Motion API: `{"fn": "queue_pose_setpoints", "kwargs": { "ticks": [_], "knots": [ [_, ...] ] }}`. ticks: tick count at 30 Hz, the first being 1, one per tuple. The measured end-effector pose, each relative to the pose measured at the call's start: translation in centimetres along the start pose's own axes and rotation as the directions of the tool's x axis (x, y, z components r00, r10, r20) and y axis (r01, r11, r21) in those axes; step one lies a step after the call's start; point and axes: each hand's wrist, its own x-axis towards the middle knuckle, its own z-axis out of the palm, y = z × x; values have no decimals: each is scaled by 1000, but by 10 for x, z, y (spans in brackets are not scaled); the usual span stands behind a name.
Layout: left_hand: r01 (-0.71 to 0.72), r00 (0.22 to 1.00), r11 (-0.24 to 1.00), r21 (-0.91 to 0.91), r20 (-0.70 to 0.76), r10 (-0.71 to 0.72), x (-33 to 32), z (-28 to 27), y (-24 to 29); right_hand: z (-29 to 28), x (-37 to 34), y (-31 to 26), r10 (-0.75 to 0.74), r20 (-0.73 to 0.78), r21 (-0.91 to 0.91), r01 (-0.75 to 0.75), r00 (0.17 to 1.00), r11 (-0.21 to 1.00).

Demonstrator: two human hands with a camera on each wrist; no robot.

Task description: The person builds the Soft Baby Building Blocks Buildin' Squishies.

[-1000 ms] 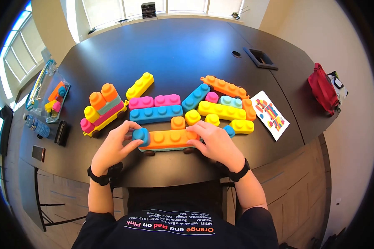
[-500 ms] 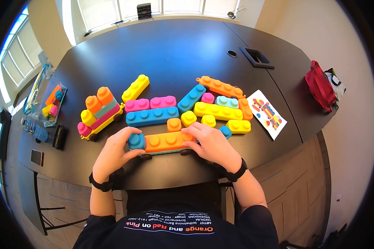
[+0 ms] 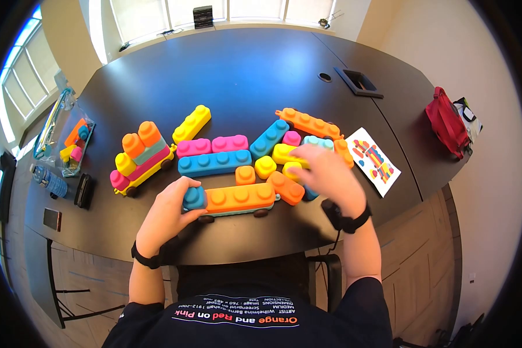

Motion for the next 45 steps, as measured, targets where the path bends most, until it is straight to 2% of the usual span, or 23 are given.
{"fn": "queue_pose_setpoints", "kwargs": {
  "ticks": [1,2,4,5,7,10,14,16,17,19,21,23,25,26,28,31,36,39,41,43,45],
  "knots": [
    [-5,1000,1000,6,3,5,0,0,0,-8,0,8,100,-106,-89,-109,989,990],
    [-4,1000,1000,6,2,4,0,0,0,-14,-1,19,99,-105,-89,-109,989,990],
    [-13,1000,1000,9,2,13,1,0,0,-21,2,34,148,-1,-168,-146,989,975],
    [-12,1000,1000,9,0,12,1,-1,0,-21,5,36,146,0,-169,-144,989,975],
    [-31,1000,999,12,0,31,1,0,0,-19,8,36,32,-27,-187,-36,999,982],
    [-20,1000,1000,16,0,20,1,0,1,-30,19,37,100,-48,-276,-109,994,955],
    [-40,999,999,23,-5,40,2,-3,-1,-43,25,39,110,-85,-270,-130,990,954],
    [-52,988,998,45,151,45,12,-16,-1,-41,24,38,96,-80,-227,-112,992,967],
    [-51,988,998,45,150,44,20,-23,0,-39,22,38,82,-71,-185,-94,994,978],
    [-121,977,981,-153,155,144,47,-40,1,-33,18,37,66,-70,-152,-76,995,985],
    [-44,997,999,-18,68,45,84,-40,-7,-27,14,31,55,-73,-117,-63,996,991],
    [-112,991,954,279,-42,129,123,-29,-35,-23,11,19,39,-46,-93,-43,998,995],
    [-18,994,857,515,100,-40,155,-21,-57,-18,8,7,12,-55,-65,-15,998,998],
    [-19,994,858,514,101,-38,166,-16,-66,-15,6,2,-10,-47,-86,6,999,996],
    [61,956,694,718,158,-247,182,-6,-77,-12,4,0,-54,-21,-91,51,998,995],
    [90,934,673,734,173,-313,189,-1,-91,-13,-4,-11,-43,-16,-52,42,999,998],
    [77,948,669,739,152,-278,194,2,-108,-11,-7,-13,-36,-22,-28,35,999,999],
    [41,965,695,718,153,-214,193,-8,-98,-11,-3,-13,-70,-45,-27,69,997,997],
    [-106,993,788,607,27,112,180,-24,-62,-13,-1,-16,-19,5,-10,19,1000,1000],
    [-75,985,887,456,-107,138,166,-35,-30,-10,1,-17,-38,-52,6,38,998,999],
    [-183,965,917,355,-111,236,144,-45,-2,-6,5,-20,-51,-107,20,54,993,998]
  ]
}}
